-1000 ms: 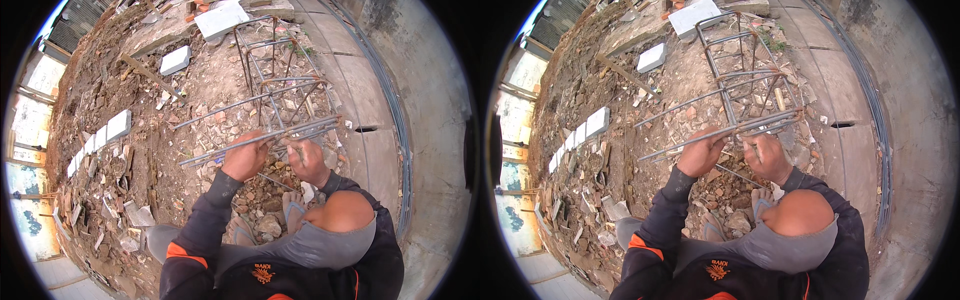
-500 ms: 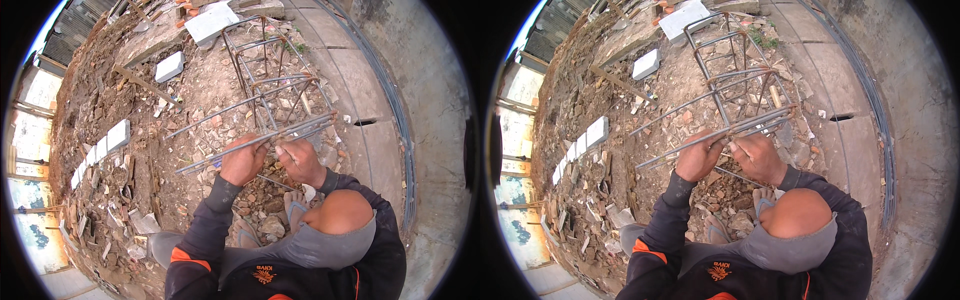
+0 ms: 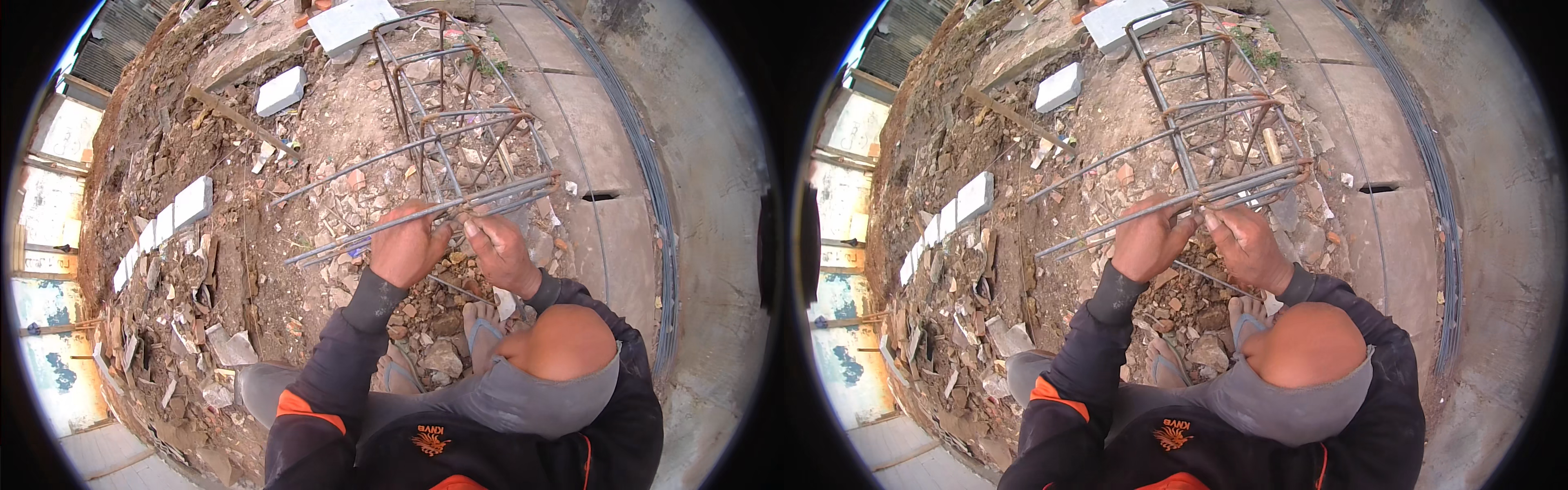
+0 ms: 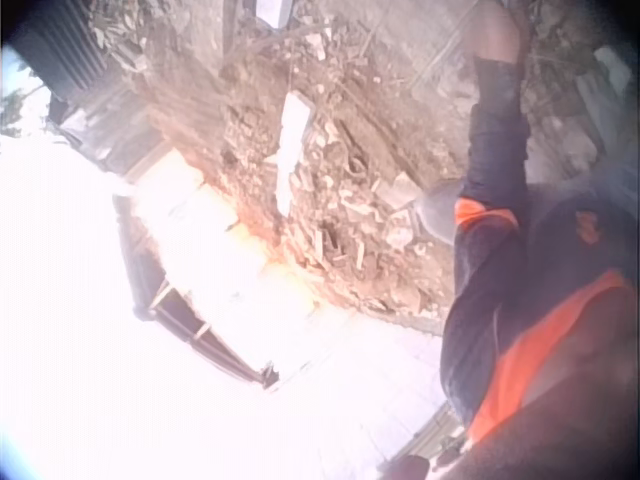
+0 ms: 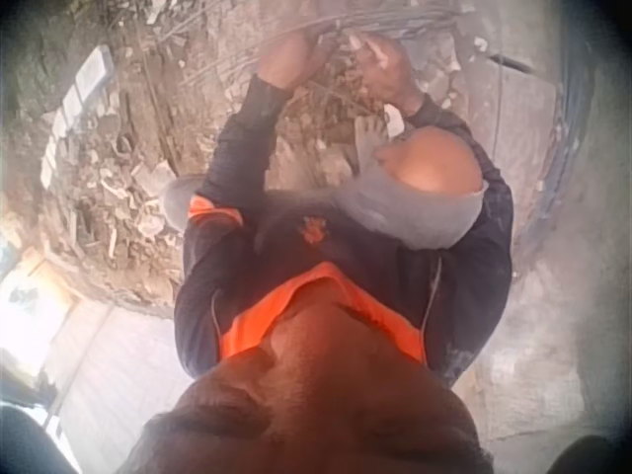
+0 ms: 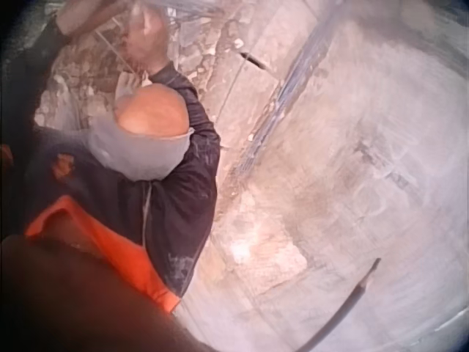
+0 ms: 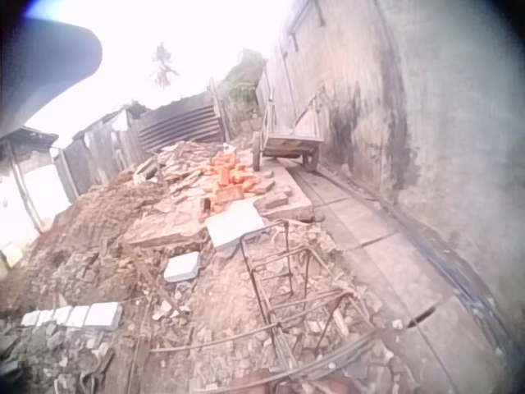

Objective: The person constructs a rebar cage by hand, using pliers to twist and secure thin metal wire around the intersection of rebar rods.

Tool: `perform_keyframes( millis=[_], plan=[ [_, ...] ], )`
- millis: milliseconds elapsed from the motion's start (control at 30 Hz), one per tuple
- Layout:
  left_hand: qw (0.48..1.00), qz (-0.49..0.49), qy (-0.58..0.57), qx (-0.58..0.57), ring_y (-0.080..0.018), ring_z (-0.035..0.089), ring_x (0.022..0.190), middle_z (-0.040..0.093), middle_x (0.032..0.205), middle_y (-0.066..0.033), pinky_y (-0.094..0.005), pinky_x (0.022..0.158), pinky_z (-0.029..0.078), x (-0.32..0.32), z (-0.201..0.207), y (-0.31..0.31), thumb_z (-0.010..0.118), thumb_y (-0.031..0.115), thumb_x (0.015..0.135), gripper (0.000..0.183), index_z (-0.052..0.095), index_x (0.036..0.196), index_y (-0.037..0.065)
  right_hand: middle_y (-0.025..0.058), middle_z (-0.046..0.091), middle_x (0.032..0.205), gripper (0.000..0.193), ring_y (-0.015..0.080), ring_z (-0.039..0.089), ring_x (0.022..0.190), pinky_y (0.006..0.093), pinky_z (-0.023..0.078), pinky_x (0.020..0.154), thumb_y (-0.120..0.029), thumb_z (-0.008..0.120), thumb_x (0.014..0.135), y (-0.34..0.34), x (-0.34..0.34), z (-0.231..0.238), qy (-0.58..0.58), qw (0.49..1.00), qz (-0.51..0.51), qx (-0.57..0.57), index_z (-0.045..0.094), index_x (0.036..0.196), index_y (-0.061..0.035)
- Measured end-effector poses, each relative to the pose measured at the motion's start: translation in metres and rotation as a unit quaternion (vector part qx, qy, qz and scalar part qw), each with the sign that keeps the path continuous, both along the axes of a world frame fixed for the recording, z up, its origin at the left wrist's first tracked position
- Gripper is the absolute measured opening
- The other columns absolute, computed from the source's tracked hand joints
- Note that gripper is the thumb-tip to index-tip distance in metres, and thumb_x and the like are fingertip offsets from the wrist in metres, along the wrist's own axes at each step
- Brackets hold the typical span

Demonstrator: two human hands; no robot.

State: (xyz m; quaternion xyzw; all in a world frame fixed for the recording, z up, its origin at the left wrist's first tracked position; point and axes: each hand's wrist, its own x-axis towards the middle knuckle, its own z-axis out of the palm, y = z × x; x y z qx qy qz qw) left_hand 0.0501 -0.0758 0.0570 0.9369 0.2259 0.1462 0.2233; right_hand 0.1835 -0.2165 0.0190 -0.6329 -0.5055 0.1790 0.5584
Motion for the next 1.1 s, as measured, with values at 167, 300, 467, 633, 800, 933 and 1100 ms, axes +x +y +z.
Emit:
perform_keyframes(
  millis=[167,300,467,633,800,933,1100],
  plan=[
    [1.0,0.013,-0.021,0.011,-0.035,0.062,0.073,0.061,0.077,-0.0125,-0.0459,0.066,0.049,0.003,-0.009,-0.001,0.071,0.03,0.085,0.029,0.076,0.104,0.009,0.018,0.068,0.09,0.025,0.0314,0.065,0.083,0.0397,0.05,0.078,-0.016,0.059,0.099,-0.004,0.006,-0.004,-0.018,0.999,0.007,-0.025,0.068,0.108,0.0049],
    [1.0,0.021,-0.015,0.012,-0.0371,0.065,0.08,0.063,0.085,-0.0155,-0.0475,0.069,0.051,-0.002,-0.009,-0.005,0.072,0.031,0.085,0.031,0.074,0.105,0.008,0.0181,0.071,0.106,0.025,0.0305,0.067,0.096,0.0387,0.051,0.086,-0.015,0.058,0.099,-0.003,0.003,-0.013,-0.005,0.999,0.021,-0.032,0.068,0.11,0.0047],
    [0.999,0.029,-0.019,0.005,-0.0378,0.065,0.081,0.064,0.087,-0.0165,-0.0481,0.071,0.051,-0.003,-0.01,-0.006,0.073,0.031,0.084,0.031,0.073,0.103,0.006,0.0169,0.069,0.117,0.025,0.0265,0.065,0.106,0.0376,0.048,0.092,-0.016,0.056,0.1,-0.007,0.003,-0.008,0.017,0.998,0.039,-0.048,0.067,0.109,0.0051],
    [0.999,0.019,-0.031,-0.009,-0.0382,0.065,0.081,0.064,0.085,-0.0166,-0.0486,0.071,0.05,-0.004,-0.014,-0.002,0.073,0.03,0.084,0.028,0.073,0.098,0.005,0.0142,0.067,0.12,0.026,0.023,0.061,0.116,0.0365,0.045,0.098,-0.018,0.054,0.101,-0.01,0.007,-0.015,0.039,0.996,0.052,-0.06,0.065,0.108,0.0044],
    [1.0,0.018,-0.02,-0.005,-0.0373,0.065,0.082,0.065,0.086,-0.0158,-0.0475,0.072,0.051,-0.002,-0.014,-0.001,0.071,0.028,0.086,0.027,0.074,0.101,0.006,0.0119,0.067,0.111,0.026,0.0204,0.062,0.109,0.0349,0.045,0.096,-0.021,0.053,0.102,-0.009,0.012,-0.024,0.056,0.994,0.066,-0.062,0.065,0.103,0.0024],
    [0.999,0.023,-0.044,-0.009,-0.0387,0.066,0.081,0.065,0.086,-0.0183,-0.0491,0.07,0.052,-0.002,-0.018,0.0,0.068,0.023,0.083,0.022,0.069,0.088,0.002,0.0103,0.067,0.1,0.022,0.0198,0.065,0.097,0.0335,0.049,0.084,-0.017,0.054,0.101,-0.008,0.005,-0.021,0.235,0.965,0.042,-0.104,0.065,0.095,0.0014],
    [0.999,0.019,-0.02,-0.022,-0.0377,0.065,0.082,0.065,0.086,-0.0157,-0.0488,0.07,0.051,-0.006,-0.012,-0.001,0.07,0.024,0.083,0.022,0.07,0.09,0.003,0.0037,0.065,0.086,0.025,0.0132,0.066,0.072,0.0273,0.049,0.061,-0.025,0.052,0.105,-0.005,0.004,-0.031,0.427,0.889,0.058,-0.153,0.064,0.103,-0.0039]
  ],
)
